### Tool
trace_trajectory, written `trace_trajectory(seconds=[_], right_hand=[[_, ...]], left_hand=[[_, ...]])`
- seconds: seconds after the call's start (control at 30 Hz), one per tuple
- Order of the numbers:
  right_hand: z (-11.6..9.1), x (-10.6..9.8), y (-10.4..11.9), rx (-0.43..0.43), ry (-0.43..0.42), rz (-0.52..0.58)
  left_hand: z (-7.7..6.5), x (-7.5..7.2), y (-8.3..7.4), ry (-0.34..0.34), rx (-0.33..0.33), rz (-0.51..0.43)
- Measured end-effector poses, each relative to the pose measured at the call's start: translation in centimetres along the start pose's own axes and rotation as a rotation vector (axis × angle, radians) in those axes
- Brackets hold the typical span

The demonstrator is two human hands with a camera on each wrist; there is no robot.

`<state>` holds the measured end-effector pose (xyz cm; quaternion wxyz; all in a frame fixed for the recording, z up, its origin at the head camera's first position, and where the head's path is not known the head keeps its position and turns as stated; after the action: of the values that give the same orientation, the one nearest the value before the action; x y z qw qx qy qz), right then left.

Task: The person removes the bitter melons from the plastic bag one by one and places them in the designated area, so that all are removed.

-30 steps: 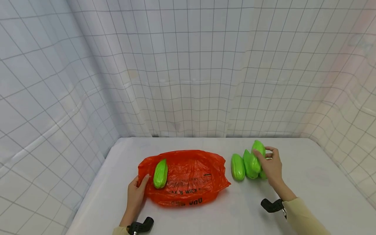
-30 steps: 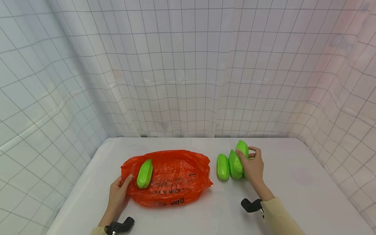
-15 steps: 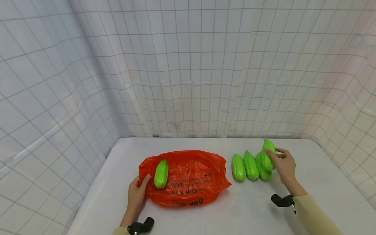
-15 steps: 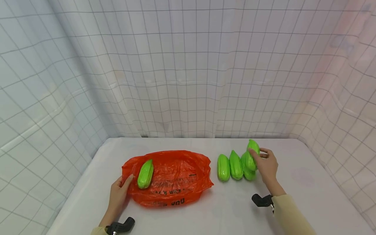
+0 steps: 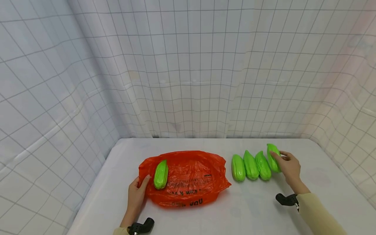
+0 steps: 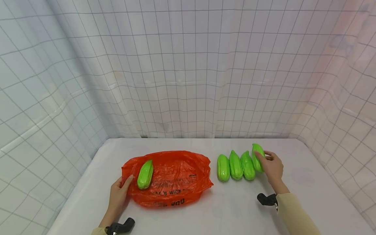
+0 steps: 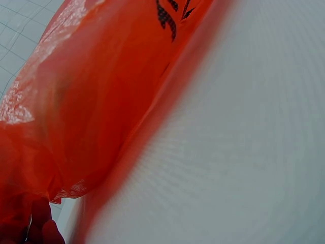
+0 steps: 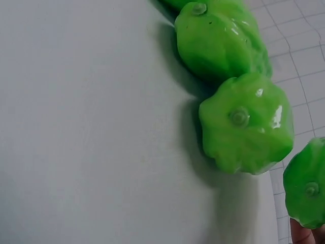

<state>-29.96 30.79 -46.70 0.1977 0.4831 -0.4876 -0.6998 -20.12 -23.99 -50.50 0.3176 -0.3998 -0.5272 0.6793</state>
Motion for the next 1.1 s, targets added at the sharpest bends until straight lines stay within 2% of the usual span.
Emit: trace_trajectory(seconds=[0.27, 0.57, 1.1], right_hand=[[0.0, 0.0, -1.0, 0.003, 0.054, -0.076], [0.3, 0.5, -2.3, -0.004, 0.049, -0.125], [0.3, 0.6, -2.4, -0.013, 0.081, -0.156]], left_hand=[[-0.1, 0.0, 0.0, 0.007, 0.002, -0.022], [0.0, 0.1, 0.0, 0.003, 0.008, -0.028], [-0.1, 0.0, 0.0, 0.001, 0.019, -0.022]])
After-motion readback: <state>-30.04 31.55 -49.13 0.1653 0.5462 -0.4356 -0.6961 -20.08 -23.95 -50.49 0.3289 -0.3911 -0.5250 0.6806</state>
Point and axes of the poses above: each hand's wrist, its own z-axis towards the middle knuckle, its own x-axis out of the palm, y = z × x, the point moved 2 cm from there along z, towards the middle knuckle, and after that the axes turned 5 degrees about -y, right-handed, at the moved point
